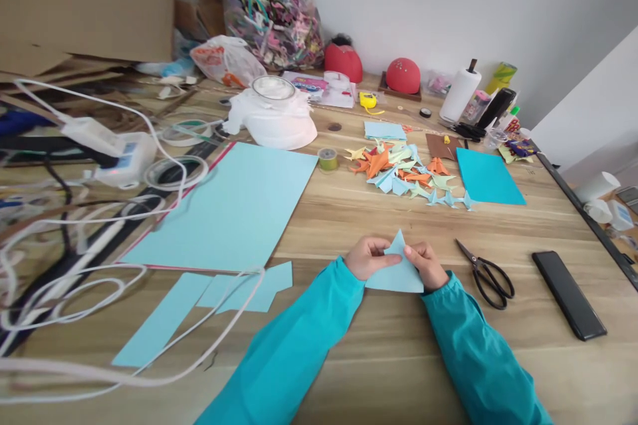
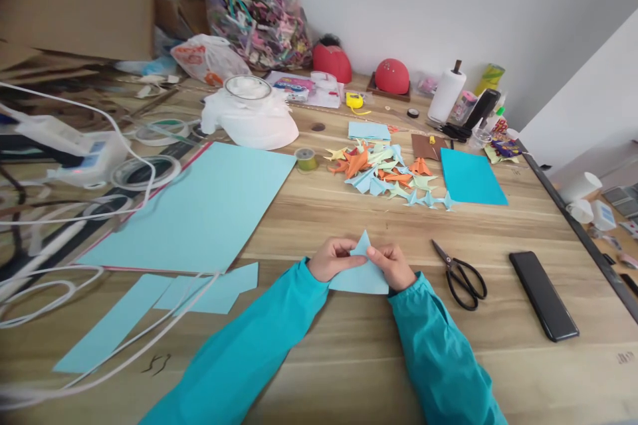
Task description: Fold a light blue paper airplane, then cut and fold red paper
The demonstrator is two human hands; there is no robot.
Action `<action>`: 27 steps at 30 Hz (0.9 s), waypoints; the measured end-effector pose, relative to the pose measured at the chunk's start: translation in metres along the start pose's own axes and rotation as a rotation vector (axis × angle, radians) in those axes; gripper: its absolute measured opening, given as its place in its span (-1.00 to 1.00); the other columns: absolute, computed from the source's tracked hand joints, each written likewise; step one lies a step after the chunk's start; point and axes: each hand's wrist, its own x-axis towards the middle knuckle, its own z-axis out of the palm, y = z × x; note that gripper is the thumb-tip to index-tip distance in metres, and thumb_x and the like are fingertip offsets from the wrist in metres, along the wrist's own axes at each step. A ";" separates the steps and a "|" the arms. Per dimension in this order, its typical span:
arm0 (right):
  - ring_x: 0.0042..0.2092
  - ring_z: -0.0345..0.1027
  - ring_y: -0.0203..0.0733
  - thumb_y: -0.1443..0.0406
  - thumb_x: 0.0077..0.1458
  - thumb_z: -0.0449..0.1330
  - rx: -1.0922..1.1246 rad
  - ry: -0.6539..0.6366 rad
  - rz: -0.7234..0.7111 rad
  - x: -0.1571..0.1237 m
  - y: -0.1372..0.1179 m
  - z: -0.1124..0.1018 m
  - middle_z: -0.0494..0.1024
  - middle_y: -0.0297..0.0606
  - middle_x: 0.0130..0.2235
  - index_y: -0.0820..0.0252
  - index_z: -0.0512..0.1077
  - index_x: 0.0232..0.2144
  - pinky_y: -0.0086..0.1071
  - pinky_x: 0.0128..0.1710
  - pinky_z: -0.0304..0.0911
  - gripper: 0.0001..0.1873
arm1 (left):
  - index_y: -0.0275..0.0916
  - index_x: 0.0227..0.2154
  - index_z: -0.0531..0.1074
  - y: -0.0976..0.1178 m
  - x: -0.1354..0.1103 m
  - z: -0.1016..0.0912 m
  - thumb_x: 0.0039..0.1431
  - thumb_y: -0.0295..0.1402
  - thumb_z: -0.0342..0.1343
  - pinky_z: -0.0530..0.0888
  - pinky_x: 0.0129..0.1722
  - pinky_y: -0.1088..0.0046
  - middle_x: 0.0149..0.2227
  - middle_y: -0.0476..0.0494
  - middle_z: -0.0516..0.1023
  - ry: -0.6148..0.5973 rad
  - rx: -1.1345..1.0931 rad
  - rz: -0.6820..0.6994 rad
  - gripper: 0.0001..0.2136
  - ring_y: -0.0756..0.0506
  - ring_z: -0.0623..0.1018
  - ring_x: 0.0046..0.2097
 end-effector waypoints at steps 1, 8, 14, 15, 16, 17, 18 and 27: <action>-0.71 -0.18 -0.51 -0.10 -0.17 0.19 0.002 -0.008 0.001 -0.001 -0.001 0.001 0.09 -0.45 -0.79 0.24 0.15 -0.85 -0.50 -0.74 -0.26 -0.39 | -0.36 -0.62 0.47 0.000 0.000 0.000 -0.43 -0.18 0.37 0.25 -0.64 0.56 -0.66 -0.02 0.45 0.007 0.013 0.004 -0.65 0.05 0.37 -0.62; -0.71 -0.14 -0.49 -0.09 -0.20 0.22 0.000 0.000 -0.005 -0.001 -0.005 0.003 0.13 -0.44 -0.79 0.24 0.20 -0.83 -0.50 -0.74 -0.23 -0.42 | -0.37 -0.57 0.49 -0.001 -0.001 0.001 -0.38 -0.21 0.36 0.27 -0.60 0.52 -0.64 -0.03 0.46 0.009 0.043 0.056 -0.67 0.03 0.39 -0.59; -0.73 -0.11 -0.48 -0.12 -0.21 0.20 0.029 0.032 -0.035 0.002 -0.002 0.002 0.14 -0.42 -0.81 0.23 0.15 -0.86 -0.49 -0.75 -0.24 -0.38 | -0.37 -0.56 0.51 -0.003 0.001 -0.001 -0.42 -0.19 0.37 0.30 -0.59 0.51 -0.62 -0.06 0.49 0.027 0.054 0.059 -0.64 0.01 0.41 -0.58; -0.73 -0.10 -0.47 -0.12 -0.20 0.20 0.031 0.034 -0.040 0.002 -0.002 0.002 0.15 -0.42 -0.80 0.23 0.16 -0.86 -0.49 -0.75 -0.24 -0.39 | -0.37 -0.56 0.51 -0.003 0.002 -0.001 -0.42 -0.18 0.37 0.30 -0.59 0.51 -0.62 -0.06 0.49 0.027 0.060 0.065 -0.64 0.01 0.41 -0.58; -0.73 -0.10 -0.47 -0.12 -0.20 0.19 0.035 0.038 -0.044 0.002 -0.002 0.002 0.15 -0.41 -0.80 0.23 0.16 -0.86 -0.48 -0.74 -0.23 -0.39 | -0.37 -0.56 0.51 -0.003 0.002 -0.001 -0.42 -0.17 0.37 0.30 -0.59 0.50 -0.62 -0.06 0.49 0.026 0.063 0.070 -0.63 0.01 0.41 -0.58; -0.72 -0.10 -0.47 -0.13 -0.20 0.19 0.038 0.042 -0.045 0.002 -0.002 0.002 0.15 -0.41 -0.80 0.22 0.16 -0.86 -0.48 -0.74 -0.24 -0.38 | -0.37 -0.56 0.51 -0.003 0.002 -0.002 -0.43 -0.17 0.37 0.30 -0.59 0.50 -0.62 -0.07 0.49 0.024 0.064 0.072 -0.62 0.01 0.41 -0.58; -0.72 -0.10 -0.47 -0.13 -0.20 0.19 0.041 0.047 -0.045 0.002 -0.002 0.003 0.15 -0.41 -0.80 0.22 0.15 -0.86 -0.48 -0.74 -0.24 -0.38 | -0.37 -0.55 0.52 -0.004 0.002 -0.002 -0.44 -0.16 0.37 0.30 -0.59 0.50 -0.62 -0.07 0.50 0.023 0.061 0.070 -0.61 0.01 0.41 -0.58; -0.72 -0.16 -0.48 -0.09 -0.14 0.19 0.048 0.028 -0.047 0.000 -0.001 0.004 0.10 -0.45 -0.80 0.21 0.13 -0.85 -0.47 -0.72 -0.27 -0.40 | -0.36 -0.66 0.46 -0.001 0.000 0.001 -0.30 -0.16 0.31 0.19 -0.63 0.51 -0.69 -0.03 0.42 0.065 -0.058 0.034 -0.69 0.05 0.33 -0.63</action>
